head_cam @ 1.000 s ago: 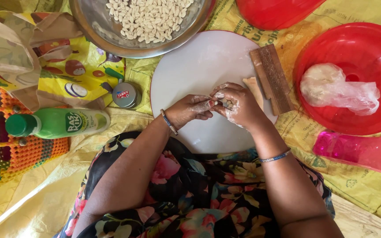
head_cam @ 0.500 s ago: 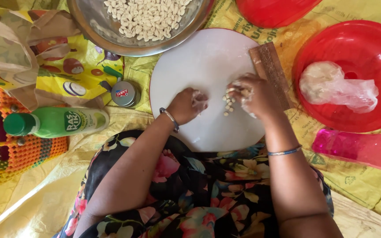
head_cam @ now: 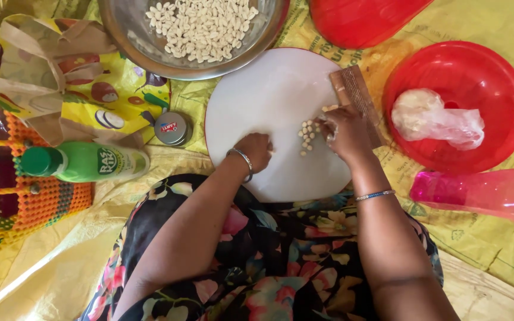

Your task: The person pinches small pieces of dough from a larger lump on a white plate and places them into a metal bowl. The person repeats this action continuously, accumulating a pile of small dough pieces in the bowl.

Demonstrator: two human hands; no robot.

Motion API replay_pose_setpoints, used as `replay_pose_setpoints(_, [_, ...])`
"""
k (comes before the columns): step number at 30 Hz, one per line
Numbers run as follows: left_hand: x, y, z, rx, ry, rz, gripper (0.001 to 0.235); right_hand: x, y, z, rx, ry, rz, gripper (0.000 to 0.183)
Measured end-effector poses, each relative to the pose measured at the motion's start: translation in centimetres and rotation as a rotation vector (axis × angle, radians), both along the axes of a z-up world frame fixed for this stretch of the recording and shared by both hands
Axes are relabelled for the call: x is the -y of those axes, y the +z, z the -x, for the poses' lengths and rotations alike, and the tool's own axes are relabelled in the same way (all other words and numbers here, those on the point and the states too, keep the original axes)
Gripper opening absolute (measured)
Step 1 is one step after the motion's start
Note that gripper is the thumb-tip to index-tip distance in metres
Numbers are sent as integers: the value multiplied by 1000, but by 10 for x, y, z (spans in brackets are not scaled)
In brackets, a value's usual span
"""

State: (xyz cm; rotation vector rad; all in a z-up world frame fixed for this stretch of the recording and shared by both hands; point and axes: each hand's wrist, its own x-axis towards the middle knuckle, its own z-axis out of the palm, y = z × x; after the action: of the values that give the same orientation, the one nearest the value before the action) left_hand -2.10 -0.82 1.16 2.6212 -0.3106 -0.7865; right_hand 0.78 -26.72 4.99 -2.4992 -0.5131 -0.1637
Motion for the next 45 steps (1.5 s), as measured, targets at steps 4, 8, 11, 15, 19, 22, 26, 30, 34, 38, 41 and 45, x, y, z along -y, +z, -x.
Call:
replay_pose_setpoints(4, [-8,-16,-6,-51,159,386,30,5,4,12,66,-46,-81,22])
replay_pose_setpoints(8, [-6,-26,-14,-388,393,821,33,-25,8,39,36,146,-298,37])
replay_pose_setpoints(11, [-7,-26,-14,-430,354,699,30,-52,7,60,17,207,-261,31])
replay_pose_setpoints(15, [-11,-12,-12,-479,285,693,31,-67,10,71,95,139,-235,19])
replay_pose_setpoints(19, [-21,8,-8,-438,243,699,32,-74,21,81,73,136,-290,13])
replay_pose_setpoints(22, [-28,21,0,-423,277,703,33,-83,31,94,5,141,-383,16])
replay_pose_setpoints(26, [-25,31,18,-458,295,648,33,-88,43,114,-81,78,-465,22])
replay_pose_setpoints(30, [-21,32,23,-480,388,693,28,-86,44,121,-21,47,-428,19])
replay_pose_setpoints(34, [-17,26,20,-501,432,786,27,-84,38,113,-5,35,-413,13])
replay_pose_setpoints(38, [-18,27,15,-459,406,757,26,-83,32,108,-106,42,-502,9])
replay_pose_setpoints(41, [-19,21,12,-416,398,755,28,-83,19,106,-167,60,-571,9])
replay_pose_setpoints(45, [-17,0,6,-281,351,628,35,-79,-3,93,-323,-4,-608,8])
